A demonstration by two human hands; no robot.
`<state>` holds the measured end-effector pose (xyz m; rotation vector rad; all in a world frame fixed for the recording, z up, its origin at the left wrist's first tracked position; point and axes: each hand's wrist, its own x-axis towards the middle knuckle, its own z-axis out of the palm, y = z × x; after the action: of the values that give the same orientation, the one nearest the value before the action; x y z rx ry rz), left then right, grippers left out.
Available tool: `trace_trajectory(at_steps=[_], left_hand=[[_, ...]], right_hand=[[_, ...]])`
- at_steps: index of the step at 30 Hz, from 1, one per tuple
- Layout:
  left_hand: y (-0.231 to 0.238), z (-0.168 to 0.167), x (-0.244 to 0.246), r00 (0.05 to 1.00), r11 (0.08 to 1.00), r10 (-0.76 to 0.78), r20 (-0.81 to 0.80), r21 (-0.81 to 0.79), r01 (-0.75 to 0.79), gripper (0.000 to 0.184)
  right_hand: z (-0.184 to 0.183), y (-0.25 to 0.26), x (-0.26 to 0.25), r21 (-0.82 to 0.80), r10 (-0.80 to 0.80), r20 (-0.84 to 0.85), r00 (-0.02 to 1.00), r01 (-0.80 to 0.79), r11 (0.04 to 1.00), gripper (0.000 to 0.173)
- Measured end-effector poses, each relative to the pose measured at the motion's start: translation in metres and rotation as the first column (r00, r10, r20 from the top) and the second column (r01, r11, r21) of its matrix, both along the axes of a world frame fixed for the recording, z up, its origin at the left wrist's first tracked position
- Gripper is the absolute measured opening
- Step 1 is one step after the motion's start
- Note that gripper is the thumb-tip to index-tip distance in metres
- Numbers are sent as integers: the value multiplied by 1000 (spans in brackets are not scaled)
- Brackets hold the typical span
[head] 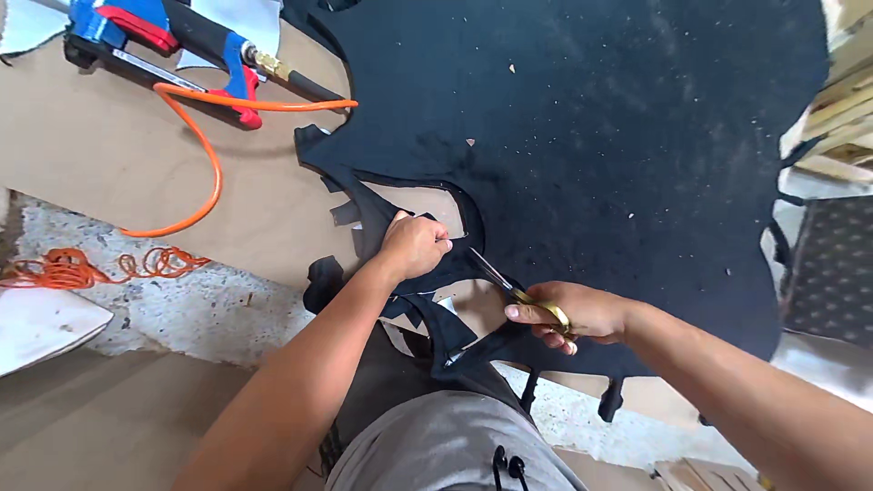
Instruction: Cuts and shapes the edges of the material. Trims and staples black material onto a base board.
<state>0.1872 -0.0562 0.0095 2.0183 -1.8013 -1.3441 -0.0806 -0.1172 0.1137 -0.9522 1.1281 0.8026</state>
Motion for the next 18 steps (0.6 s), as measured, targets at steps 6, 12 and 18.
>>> trace_trajectory(at_steps=[6, 12, 18], left_hand=[[-2, -1, 10, 996, 1000, 26, -85, -5, -26, 27], [-10, 12, 10, 998, 995, -61, 15, 78, 59, 30], [-10, 11, 16, 989, 988, -136, 61, 87, 130, 32]], right_hand=[[-53, 41, -6, -151, -148, 151, 977, 171, 974, 56], [-90, 47, 12, -431, -124, 217, 968, 209, 878, 64], [-50, -3, 62, -576, -193, 464, 865, 460, 676, 38]])
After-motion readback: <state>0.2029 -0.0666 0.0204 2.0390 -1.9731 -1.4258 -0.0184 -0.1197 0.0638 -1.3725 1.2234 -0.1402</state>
